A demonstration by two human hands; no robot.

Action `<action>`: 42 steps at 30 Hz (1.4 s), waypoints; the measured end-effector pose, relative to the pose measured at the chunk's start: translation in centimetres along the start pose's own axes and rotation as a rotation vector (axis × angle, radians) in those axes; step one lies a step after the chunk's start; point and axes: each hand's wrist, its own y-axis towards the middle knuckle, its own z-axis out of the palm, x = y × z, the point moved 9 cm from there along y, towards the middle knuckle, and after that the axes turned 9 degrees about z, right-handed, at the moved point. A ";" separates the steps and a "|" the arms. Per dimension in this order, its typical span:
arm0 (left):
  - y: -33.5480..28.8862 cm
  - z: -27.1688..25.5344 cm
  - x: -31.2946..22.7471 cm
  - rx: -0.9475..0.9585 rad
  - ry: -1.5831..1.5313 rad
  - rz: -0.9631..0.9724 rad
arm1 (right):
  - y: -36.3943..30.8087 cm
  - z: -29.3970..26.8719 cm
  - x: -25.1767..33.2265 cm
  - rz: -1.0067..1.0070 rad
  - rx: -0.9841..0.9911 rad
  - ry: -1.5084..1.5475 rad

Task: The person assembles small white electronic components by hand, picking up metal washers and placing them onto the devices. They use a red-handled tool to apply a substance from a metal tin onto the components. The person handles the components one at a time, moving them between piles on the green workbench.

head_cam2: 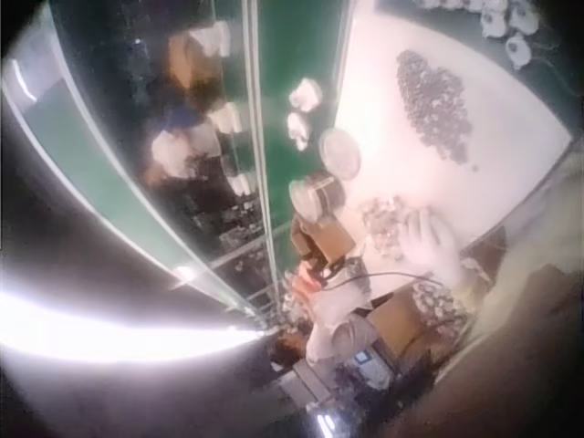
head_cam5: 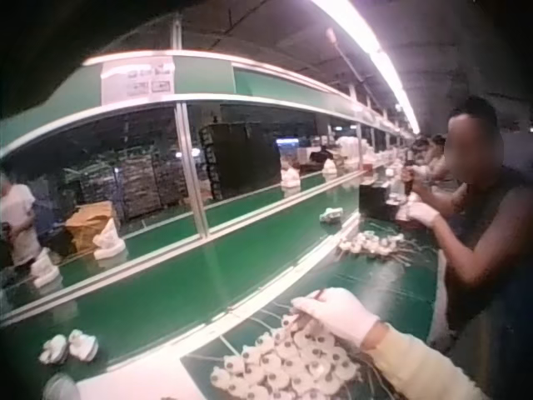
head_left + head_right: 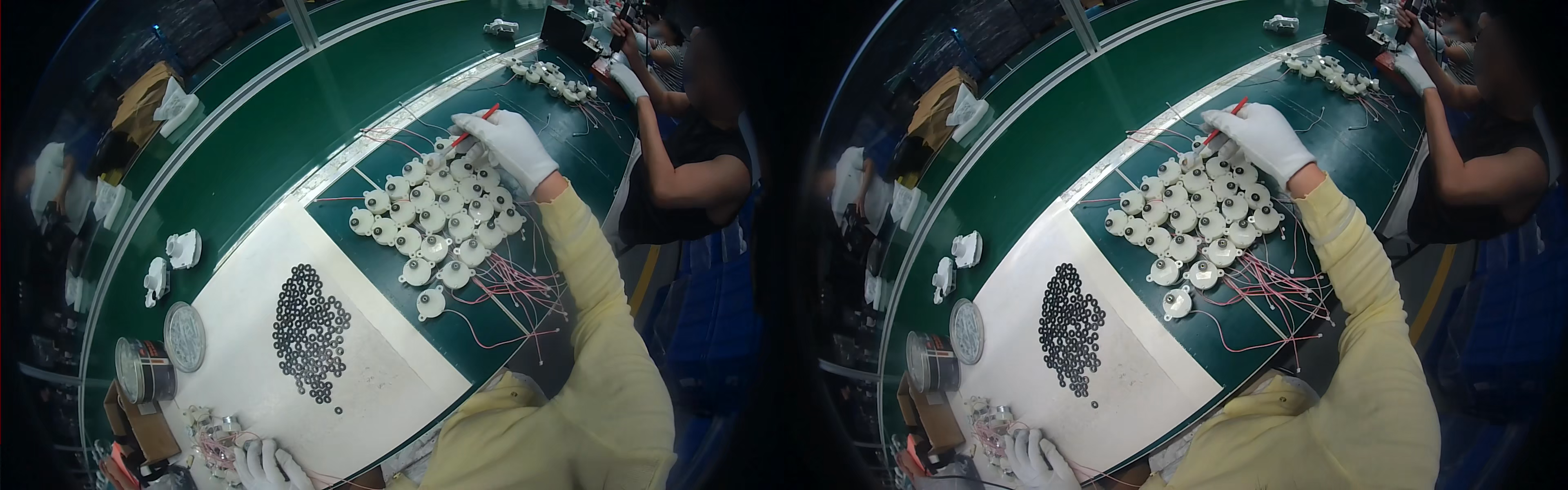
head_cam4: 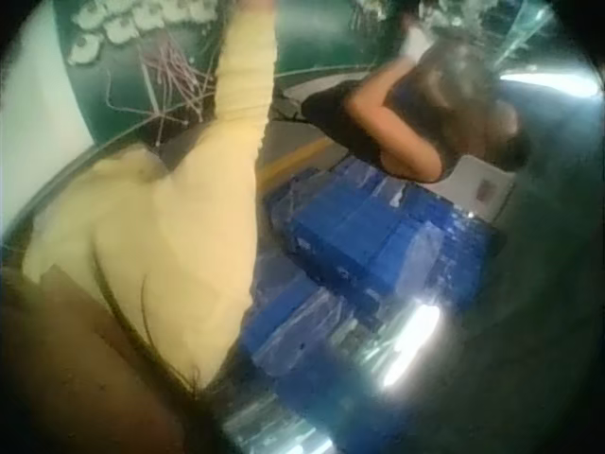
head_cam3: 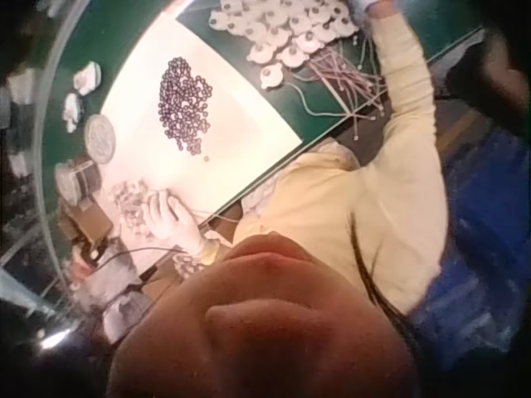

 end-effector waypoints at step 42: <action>-0.2 -0.5 -0.4 -0.025 0.055 -0.013 | 1.2 -2.3 0.0 -0.030 -0.064 -0.002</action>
